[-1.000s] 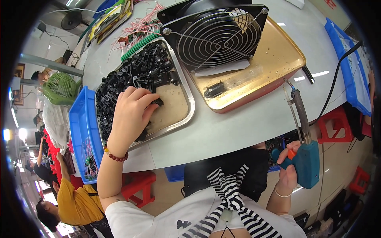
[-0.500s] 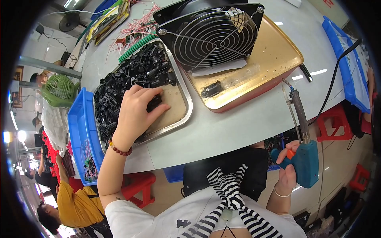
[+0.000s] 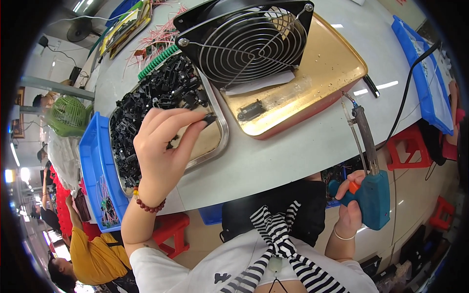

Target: The person assembles electronic components by taking plastic casings and wired circuit boards, soldering the wires into the casings using a soldering iron, and placing the finished assemblies into a blue bin.

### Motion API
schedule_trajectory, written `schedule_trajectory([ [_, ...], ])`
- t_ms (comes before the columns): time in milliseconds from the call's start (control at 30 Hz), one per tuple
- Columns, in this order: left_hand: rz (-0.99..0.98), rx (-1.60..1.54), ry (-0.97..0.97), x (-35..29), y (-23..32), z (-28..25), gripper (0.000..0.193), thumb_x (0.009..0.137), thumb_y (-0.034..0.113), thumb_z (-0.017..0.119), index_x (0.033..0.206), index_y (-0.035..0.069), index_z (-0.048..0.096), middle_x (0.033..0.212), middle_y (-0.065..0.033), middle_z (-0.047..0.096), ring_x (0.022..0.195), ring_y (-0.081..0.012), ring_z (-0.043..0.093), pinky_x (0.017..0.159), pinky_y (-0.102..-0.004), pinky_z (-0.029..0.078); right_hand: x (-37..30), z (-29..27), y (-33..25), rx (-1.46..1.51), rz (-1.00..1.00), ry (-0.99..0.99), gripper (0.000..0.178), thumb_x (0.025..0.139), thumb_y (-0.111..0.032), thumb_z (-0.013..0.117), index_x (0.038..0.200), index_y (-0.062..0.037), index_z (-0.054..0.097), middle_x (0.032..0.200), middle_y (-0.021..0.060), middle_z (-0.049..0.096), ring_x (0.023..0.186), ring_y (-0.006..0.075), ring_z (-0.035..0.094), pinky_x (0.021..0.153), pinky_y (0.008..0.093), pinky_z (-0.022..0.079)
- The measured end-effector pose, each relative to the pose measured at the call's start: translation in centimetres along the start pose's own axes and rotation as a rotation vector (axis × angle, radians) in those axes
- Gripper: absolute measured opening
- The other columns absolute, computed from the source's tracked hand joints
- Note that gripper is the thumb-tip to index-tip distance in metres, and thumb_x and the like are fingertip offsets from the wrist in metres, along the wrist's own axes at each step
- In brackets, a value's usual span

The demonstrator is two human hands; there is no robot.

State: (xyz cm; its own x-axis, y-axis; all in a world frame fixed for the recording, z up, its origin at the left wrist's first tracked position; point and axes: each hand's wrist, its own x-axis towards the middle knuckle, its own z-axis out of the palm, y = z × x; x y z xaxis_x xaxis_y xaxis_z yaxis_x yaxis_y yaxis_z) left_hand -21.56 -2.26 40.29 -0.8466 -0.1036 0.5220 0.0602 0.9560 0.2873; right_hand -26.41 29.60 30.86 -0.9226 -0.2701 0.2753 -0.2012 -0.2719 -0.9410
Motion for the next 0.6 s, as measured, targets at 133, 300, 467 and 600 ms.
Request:
schedule_trajectory([
  [133, 0.116, -0.022, -0.008, 2.0, 2.0, 0.8, 0.017, 0.064, 0.002, 0.072, 0.079, 0.006, 0.066, 0.076, -0.0044, 0.063, 0.067, -0.0194, 0.055, 0.058, -0.0272, 0.044, -0.1, -0.7, 0.5, 0.040, -0.016, 0.005, 0.044, 0.076, -0.022, 0.059, 0.110, 0.0036, 0.047, 0.104, 0.0172, 0.048, 0.058, 0.0162, 0.050, 0.054, 0.0226, 0.038],
  [300, 0.262, -0.089, 0.099, 4.0, 3.2, 3.0, 0.019, 0.062, 0.002, 0.071, 0.079, 0.007, 0.066, 0.076, -0.0042, 0.063, 0.066, -0.0198, 0.054, 0.057, -0.0275, 0.045, -0.1, -0.8, 0.6, 0.046, 0.002, 0.018, 0.044, 0.075, -0.021, 0.059, 0.110, 0.0036, 0.048, 0.105, 0.0177, 0.048, 0.057, 0.0163, 0.050, 0.053, 0.0229, 0.039],
  [467, 0.326, -0.131, 0.120, 5.6, 3.6, 6.2, 0.014, 0.064, 0.005, 0.070, 0.077, 0.006, 0.065, 0.076, -0.0046, 0.063, 0.068, -0.0214, 0.055, 0.061, -0.0297, 0.046, 0.1, -0.9, 0.4, 0.031, -0.031, -0.008, 0.044, 0.076, -0.024, 0.061, 0.109, 0.0033, 0.048, 0.104, 0.0176, 0.048, 0.057, 0.0160, 0.051, 0.053, 0.0232, 0.039],
  [600, 0.309, -0.136, 0.075, 5.1, 3.4, 6.4, 0.015, 0.063, 0.004, 0.070, 0.077, 0.006, 0.065, 0.076, -0.0045, 0.063, 0.068, -0.0215, 0.054, 0.061, -0.0294, 0.046, 0.3, -0.7, 0.3, -0.001, 0.006, 0.008, 0.045, 0.077, -0.026, 0.061, 0.110, 0.0032, 0.047, 0.104, 0.0171, 0.049, 0.057, 0.0156, 0.051, 0.053, 0.0232, 0.039],
])
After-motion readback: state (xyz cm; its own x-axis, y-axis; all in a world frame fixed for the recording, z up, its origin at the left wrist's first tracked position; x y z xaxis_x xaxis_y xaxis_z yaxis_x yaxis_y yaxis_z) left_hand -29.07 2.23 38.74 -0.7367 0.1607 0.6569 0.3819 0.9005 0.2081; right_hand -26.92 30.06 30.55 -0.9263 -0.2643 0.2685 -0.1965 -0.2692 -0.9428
